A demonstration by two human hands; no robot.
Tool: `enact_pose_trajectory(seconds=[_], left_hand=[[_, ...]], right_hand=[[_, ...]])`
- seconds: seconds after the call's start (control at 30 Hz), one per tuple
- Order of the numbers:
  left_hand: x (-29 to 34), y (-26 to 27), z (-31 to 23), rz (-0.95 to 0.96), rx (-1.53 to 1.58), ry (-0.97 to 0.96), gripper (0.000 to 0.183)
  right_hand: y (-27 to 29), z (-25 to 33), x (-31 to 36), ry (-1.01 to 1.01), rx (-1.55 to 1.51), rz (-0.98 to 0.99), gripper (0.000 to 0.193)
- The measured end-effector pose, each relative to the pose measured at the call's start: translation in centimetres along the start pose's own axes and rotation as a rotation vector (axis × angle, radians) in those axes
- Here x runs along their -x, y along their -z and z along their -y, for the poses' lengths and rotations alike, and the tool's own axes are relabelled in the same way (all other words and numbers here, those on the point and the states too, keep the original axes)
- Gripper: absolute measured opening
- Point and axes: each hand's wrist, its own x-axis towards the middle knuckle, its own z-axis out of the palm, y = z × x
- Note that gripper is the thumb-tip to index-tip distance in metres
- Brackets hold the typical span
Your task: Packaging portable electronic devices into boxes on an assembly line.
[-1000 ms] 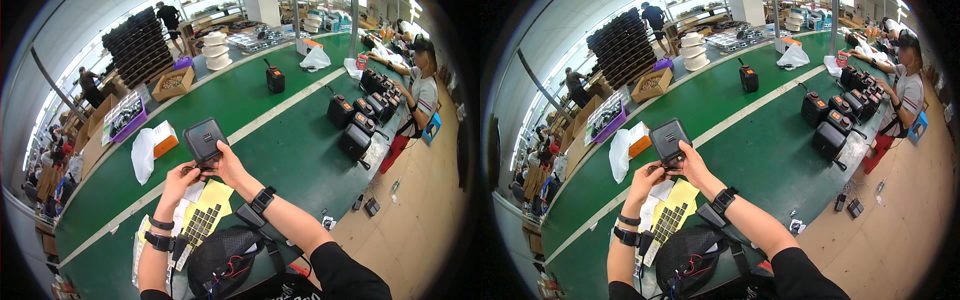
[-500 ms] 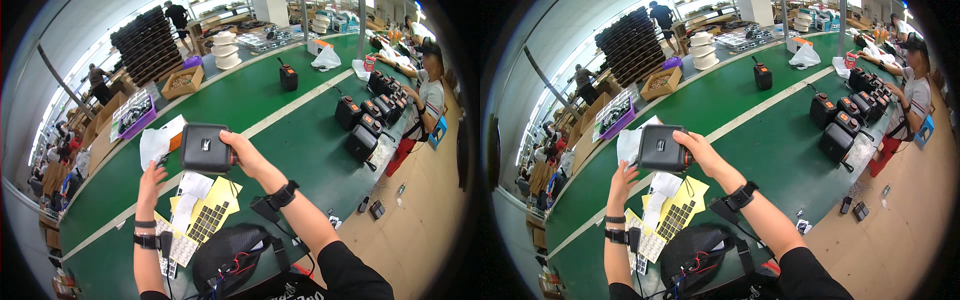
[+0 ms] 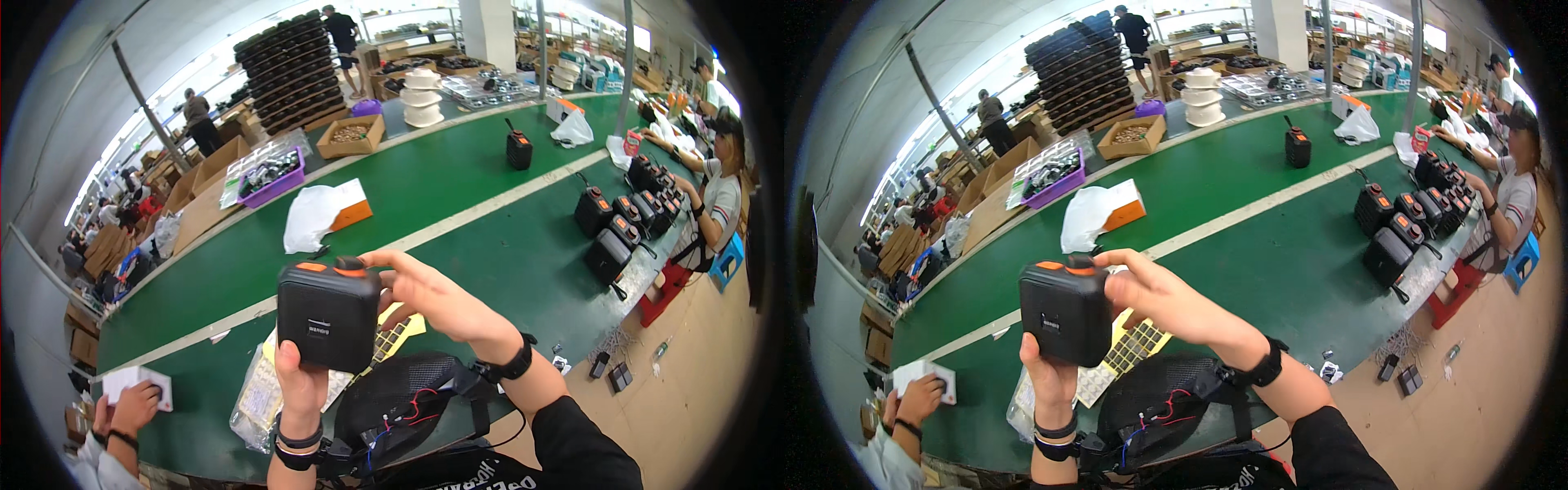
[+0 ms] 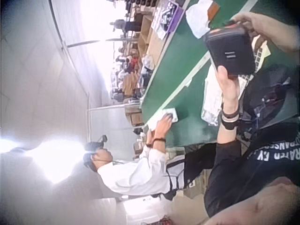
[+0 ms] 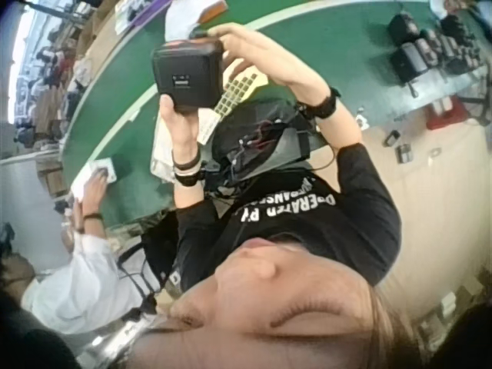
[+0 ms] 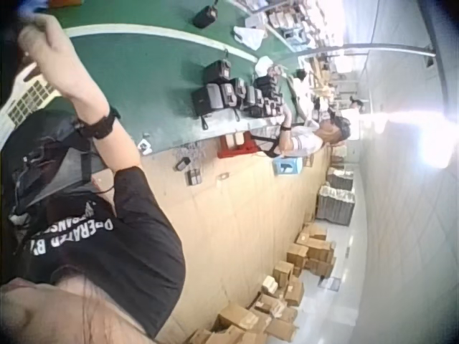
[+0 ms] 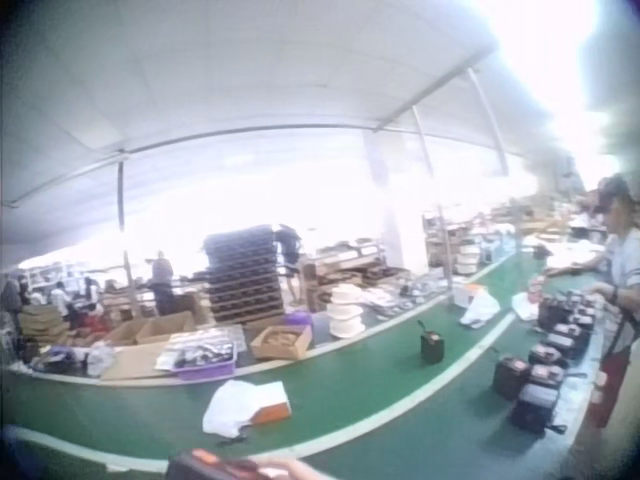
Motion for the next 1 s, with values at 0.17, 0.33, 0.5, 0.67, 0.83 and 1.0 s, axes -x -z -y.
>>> enact_pose_trajectory(seconds=[0.17, 0.33, 0.5, 0.67, 0.83, 1.0], left_hand=[[1.4, 0.7, -1.8, 0.057, -0.111, -0.189, 0.084], [1.9, 3.0, -3.2, 0.418, -0.207, -0.566, 0.102], [2.3, 4.1, -4.5, 0.351, -0.284, -0.711, 0.079], [4.0, 3.5, -5.3, -0.045, -0.1, -0.429, 0.073], [3.6, 4.6, -5.7, -0.084, -0.056, -0.324, 0.07], [3.2, 4.9, -5.6, -0.077, -0.064, -0.272, 0.068]], right_hand=[[-3.6, 1.1, 1.4, 0.225, 0.245, -0.102, 0.071], [-5.2, 1.3, 1.9, 0.317, 0.309, 0.025, 0.066], [-7.2, 0.8, 0.8, 0.247, 0.234, 0.103, 0.067], [-8.9, -0.2, -0.7, 0.101, 0.109, 0.055, 0.063], [-9.5, -1.5, -1.9, 0.026, 0.038, 0.013, 0.055], [-9.2, -2.6, -2.4, 0.017, -0.006, 0.012, 0.053]])
